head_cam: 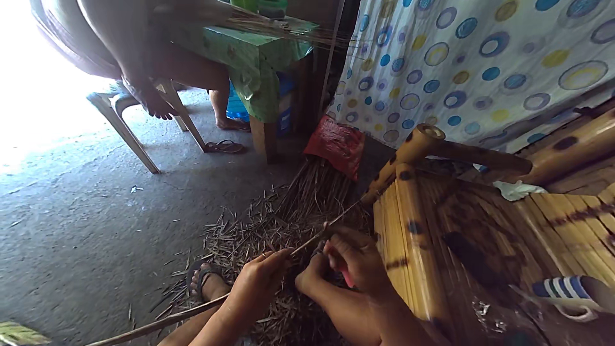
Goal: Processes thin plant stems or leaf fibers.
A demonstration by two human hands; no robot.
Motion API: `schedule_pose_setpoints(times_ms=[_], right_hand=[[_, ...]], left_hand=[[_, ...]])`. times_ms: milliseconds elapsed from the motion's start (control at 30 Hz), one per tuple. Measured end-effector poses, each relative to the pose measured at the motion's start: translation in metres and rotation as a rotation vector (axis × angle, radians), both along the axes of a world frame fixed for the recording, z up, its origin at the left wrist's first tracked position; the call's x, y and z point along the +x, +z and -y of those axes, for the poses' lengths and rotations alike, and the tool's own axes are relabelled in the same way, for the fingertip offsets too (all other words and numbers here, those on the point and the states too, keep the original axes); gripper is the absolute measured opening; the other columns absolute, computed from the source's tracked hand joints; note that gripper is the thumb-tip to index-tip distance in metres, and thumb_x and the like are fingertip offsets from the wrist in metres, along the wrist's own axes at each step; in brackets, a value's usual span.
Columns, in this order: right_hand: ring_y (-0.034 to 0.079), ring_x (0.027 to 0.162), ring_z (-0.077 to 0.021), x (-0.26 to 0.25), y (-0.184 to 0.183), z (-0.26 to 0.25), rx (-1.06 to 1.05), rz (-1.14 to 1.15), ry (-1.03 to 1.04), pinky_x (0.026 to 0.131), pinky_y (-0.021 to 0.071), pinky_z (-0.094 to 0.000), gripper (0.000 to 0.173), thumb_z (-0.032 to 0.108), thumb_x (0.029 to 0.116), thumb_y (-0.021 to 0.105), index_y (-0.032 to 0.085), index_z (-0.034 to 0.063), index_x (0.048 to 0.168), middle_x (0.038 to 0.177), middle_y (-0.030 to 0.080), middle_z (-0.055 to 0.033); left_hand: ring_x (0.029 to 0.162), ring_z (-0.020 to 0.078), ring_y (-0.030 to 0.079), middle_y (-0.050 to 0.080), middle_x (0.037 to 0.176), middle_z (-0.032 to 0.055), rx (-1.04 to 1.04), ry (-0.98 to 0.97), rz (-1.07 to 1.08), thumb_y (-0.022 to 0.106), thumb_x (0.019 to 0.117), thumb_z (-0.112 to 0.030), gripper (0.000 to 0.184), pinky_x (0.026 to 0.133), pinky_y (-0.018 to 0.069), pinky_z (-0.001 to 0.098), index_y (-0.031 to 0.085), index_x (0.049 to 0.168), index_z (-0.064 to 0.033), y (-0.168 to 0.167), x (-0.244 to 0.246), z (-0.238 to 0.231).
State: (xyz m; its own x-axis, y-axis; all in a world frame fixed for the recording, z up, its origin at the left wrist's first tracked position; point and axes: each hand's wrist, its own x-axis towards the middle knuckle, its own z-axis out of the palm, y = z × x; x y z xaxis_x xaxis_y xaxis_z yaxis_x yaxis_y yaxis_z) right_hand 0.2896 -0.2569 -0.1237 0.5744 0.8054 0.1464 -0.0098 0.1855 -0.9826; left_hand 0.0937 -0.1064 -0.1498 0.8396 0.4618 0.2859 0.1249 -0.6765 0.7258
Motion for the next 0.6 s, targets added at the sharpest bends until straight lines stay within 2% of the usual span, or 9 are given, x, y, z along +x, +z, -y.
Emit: schedule_pose_setpoints(times_ms=[133, 267, 467, 533, 600], right_hand=[[0.061, 0.058, -0.008, -0.013, -0.01, -0.002, -0.009, -0.028, 0.13, 0.053, 0.0542, -0.023, 0.026, 0.007, 0.1047, 0.055, 0.069, -0.0025, 0.124, 0.083, 0.072, -0.0072], [0.058, 0.056, -0.0078, -0.005, -0.001, -0.003, -0.006, 0.005, 0.016, 0.051, 0.0525, -0.0231, 0.027, 0.007, 0.1047, 0.053, 0.069, -0.0033, 0.124, 0.08, 0.07, -0.0064], [0.059, 0.055, -0.0115, 0.024, 0.004, 0.002, 0.114, 0.01, -0.127, 0.051, 0.054, -0.0263, 0.033, 0.007, 0.1061, 0.047, 0.063, -0.0066, 0.131, 0.08, 0.068, -0.0092], [0.058, 0.054, -0.0122, 0.029, 0.007, 0.005, 0.134, -0.018, -0.12, 0.05, 0.0539, -0.0267, 0.034, 0.007, 0.1067, 0.046, 0.061, -0.007, 0.133, 0.08, 0.067, -0.0094], [0.059, 0.055, -0.0122, 0.022, 0.011, 0.008, 0.051, -0.034, -0.045, 0.05, 0.0536, -0.027, 0.034, 0.009, 0.1065, 0.047, 0.062, -0.0045, 0.134, 0.081, 0.068, -0.0089]], left_hand=[[0.085, 0.0027, 0.069, 0.075, 0.098, -0.0009, -0.046, -0.025, 0.034, 0.051, 0.1066, -0.024, 0.029, 0.081, 0.0576, 0.0225, 0.073, 0.123, -0.0137, 0.0, -0.001, -0.002], [0.079, 0.0019, 0.066, 0.073, 0.092, -0.0011, -0.089, -0.059, 0.019, 0.052, 0.1057, -0.022, 0.028, 0.077, 0.0566, 0.0211, 0.074, 0.119, -0.0119, 0.003, -0.003, -0.003], [0.081, 0.0012, 0.067, 0.074, 0.095, -0.0023, -0.071, -0.048, 0.007, 0.053, 0.1052, -0.023, 0.027, 0.078, 0.0565, 0.0205, 0.074, 0.12, -0.0138, 0.003, -0.004, -0.001], [0.08, 0.0011, 0.066, 0.073, 0.094, -0.0028, -0.069, -0.04, 0.008, 0.053, 0.1052, -0.024, 0.027, 0.078, 0.0565, 0.0204, 0.074, 0.12, -0.0143, 0.002, -0.004, 0.0], [0.079, 0.0017, 0.066, 0.072, 0.092, -0.0025, -0.064, -0.029, 0.015, 0.053, 0.1054, -0.024, 0.028, 0.076, 0.0568, 0.0212, 0.074, 0.12, -0.0144, 0.0, -0.002, 0.0]])
